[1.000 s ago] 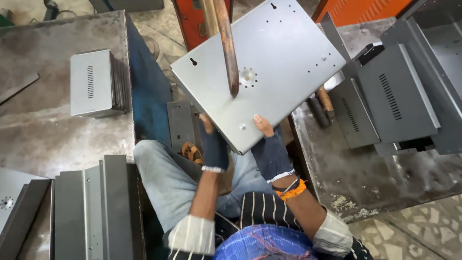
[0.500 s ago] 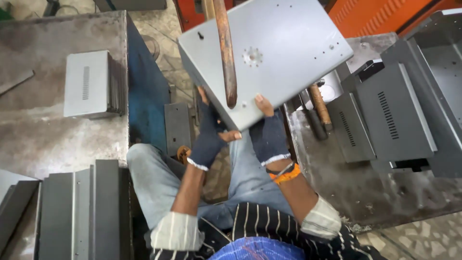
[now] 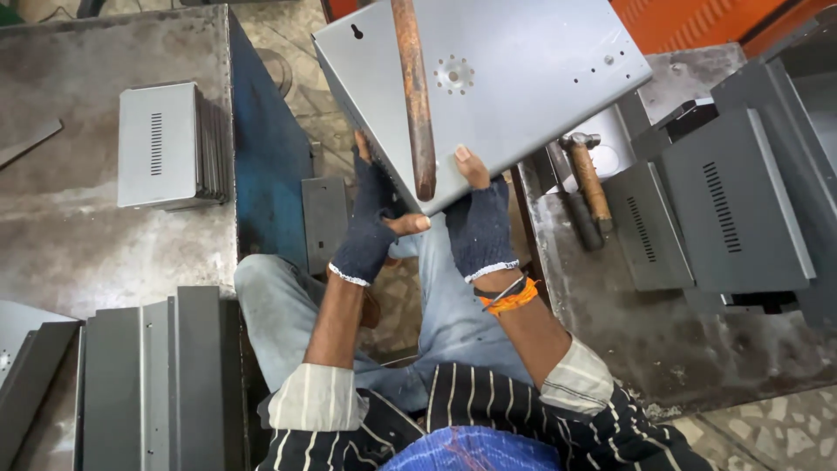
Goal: The person sits between two work tables and bends sheet metal panels using a manual sheet metal bender. They place each panel into the bender, pull the lever down to press a bend along the edge, reposition the panel, and hammer flanges, working through multiple panels one at a time.
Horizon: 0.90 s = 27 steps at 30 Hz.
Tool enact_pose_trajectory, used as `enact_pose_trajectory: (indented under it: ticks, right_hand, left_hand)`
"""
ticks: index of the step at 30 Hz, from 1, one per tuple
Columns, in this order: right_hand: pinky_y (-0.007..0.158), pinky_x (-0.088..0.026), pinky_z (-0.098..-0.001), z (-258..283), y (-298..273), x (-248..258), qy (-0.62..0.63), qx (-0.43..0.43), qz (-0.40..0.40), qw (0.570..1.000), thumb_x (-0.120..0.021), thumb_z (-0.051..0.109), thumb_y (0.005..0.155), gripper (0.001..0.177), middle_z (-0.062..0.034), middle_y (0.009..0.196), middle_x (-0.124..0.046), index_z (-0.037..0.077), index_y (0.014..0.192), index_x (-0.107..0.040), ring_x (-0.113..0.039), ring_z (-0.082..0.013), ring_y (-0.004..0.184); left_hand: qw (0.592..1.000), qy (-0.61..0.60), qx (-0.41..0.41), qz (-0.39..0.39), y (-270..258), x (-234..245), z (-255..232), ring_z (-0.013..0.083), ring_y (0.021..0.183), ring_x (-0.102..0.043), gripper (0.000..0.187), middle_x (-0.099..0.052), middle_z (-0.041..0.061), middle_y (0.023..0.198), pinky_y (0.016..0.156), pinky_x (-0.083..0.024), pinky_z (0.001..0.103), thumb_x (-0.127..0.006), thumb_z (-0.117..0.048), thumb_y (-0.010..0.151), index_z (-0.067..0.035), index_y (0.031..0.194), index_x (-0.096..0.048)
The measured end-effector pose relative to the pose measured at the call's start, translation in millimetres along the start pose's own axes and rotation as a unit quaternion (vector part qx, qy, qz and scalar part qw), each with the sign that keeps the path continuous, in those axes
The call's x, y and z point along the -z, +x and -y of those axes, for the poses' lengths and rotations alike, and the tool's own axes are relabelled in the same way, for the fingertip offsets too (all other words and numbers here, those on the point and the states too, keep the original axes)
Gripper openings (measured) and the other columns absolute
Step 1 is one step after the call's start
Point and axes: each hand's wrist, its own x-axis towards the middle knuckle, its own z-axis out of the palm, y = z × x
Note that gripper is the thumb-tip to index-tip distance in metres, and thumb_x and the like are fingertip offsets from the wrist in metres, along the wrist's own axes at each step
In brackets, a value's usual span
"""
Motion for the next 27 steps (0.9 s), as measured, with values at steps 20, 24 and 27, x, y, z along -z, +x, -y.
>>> enact_pose_trajectory:
  ticks: [20,24,27]
  right_hand:
    - [0.096,-0.048,-0.0324,-4,-2,6,-0.054,0.059,0.026,0.996,-0.076,0.031,0.094,0.045,-0.0036,0.115,-0.063,-0.001,0.124,-0.069,-0.057,-0.014,0.108]
    - [0.102,-0.045,-0.0348,-1,-15,28,-0.157,0.131,0.069,0.976,-0.07,0.028,0.098,0.042,-0.0031,0.125,-0.061,0.004,0.131,-0.061,-0.057,-0.0156,0.115]
    - [0.108,-0.046,-0.032,20,-33,28,-0.184,0.144,0.094,0.968,-0.069,0.025,0.095,0.045,-0.0016,0.128,-0.064,0.006,0.134,-0.059,-0.059,-0.0142,0.118]
  left_hand:
    - [0.994,-0.109,0.0,-0.005,3,-4,3,0.0302,0.151,-0.036,0.163,-0.016,0.014,0.171,0.117,-0.046,0.045,-0.103,-0.024,0.059,-0.024,0.165,0.022]
    - [0.998,-0.051,0.008,-0.036,-16,-15,-1,0.0322,0.147,-0.043,0.162,-0.022,0.016,0.168,0.113,-0.05,0.045,-0.102,-0.021,0.058,-0.021,0.166,0.02]
    - [0.988,-0.13,0.035,-0.079,-22,-18,23,0.0339,0.137,-0.049,0.151,-0.029,0.019,0.16,0.102,-0.052,0.046,-0.098,-0.03,0.062,-0.015,0.165,0.01]
